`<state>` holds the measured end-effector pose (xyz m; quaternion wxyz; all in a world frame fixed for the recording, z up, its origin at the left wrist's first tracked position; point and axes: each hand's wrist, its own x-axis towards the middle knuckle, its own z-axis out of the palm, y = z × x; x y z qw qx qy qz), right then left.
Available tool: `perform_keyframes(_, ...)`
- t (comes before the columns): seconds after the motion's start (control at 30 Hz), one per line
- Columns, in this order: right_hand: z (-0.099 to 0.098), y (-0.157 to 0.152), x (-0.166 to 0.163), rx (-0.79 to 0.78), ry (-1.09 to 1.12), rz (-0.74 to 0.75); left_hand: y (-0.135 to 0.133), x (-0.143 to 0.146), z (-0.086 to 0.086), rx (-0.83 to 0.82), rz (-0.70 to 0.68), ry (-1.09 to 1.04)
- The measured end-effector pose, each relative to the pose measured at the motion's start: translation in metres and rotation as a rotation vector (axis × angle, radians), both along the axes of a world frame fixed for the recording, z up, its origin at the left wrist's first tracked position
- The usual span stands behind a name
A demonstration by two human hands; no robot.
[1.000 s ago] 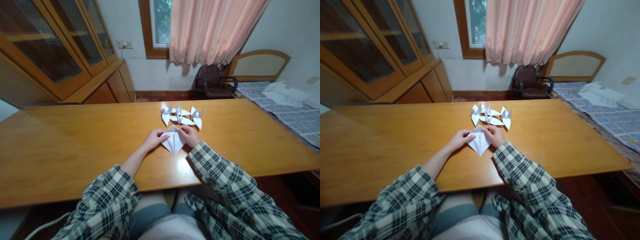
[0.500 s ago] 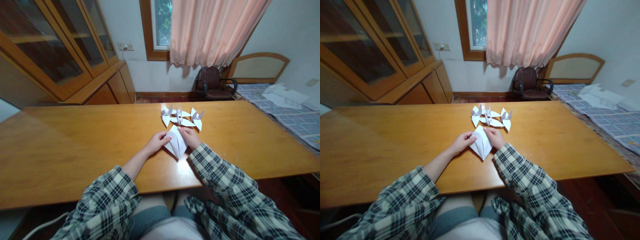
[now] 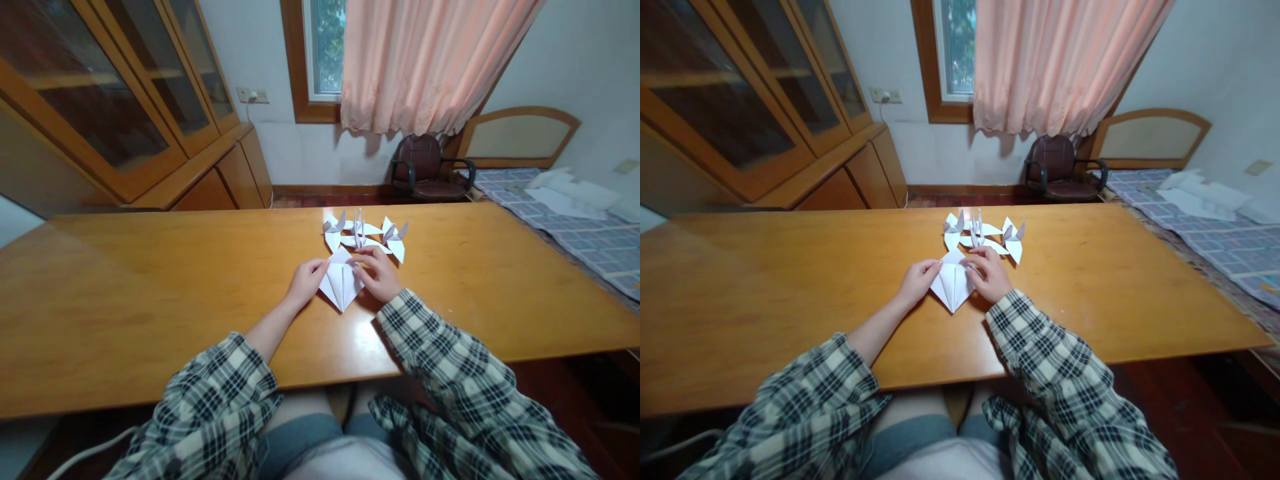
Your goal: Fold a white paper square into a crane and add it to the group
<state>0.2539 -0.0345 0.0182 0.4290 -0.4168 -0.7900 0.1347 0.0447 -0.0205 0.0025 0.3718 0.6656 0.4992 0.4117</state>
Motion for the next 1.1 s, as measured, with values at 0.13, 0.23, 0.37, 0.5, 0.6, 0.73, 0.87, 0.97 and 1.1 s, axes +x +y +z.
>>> perform_keyframes(0.13,-0.007,0.002,0.001,-0.046,-0.112,0.022,-0.001,0.0,0.0,0.004,0.012,0.038)
perform_keyframes(0.23,-0.008,0.002,0.002,-0.065,-0.137,0.033,-0.002,0.001,-0.001,0.016,0.006,0.062)
perform_keyframes(0.37,-0.006,0.002,0.003,-0.058,-0.093,0.03,-0.003,0.001,-0.003,0.037,0.006,0.084)
perform_keyframes(0.5,-0.006,0.005,0.007,-0.036,-0.074,0.001,0.0,-0.002,-0.005,0.048,0.03,0.096)
perform_keyframes(0.6,-0.008,0.008,0.011,-0.03,-0.098,-0.019,0.002,-0.004,-0.006,0.08,0.036,0.148)
perform_keyframes(0.73,-0.01,0.009,0.012,-0.036,-0.141,-0.02,0.002,-0.007,-0.005,0.214,0.011,0.336)
perform_keyframes(0.87,-0.011,0.009,0.013,-0.061,-0.19,-0.012,-0.001,-0.009,-0.002,0.345,-0.016,0.463)
perform_keyframes(0.97,-0.011,0.008,0.013,-0.079,-0.22,0.004,-0.003,-0.009,0.001,0.426,-0.107,0.541)
perform_keyframes(1.1,-0.011,0.009,0.013,-0.076,-0.239,0.026,-0.007,-0.008,0.005,0.493,-0.365,0.6)
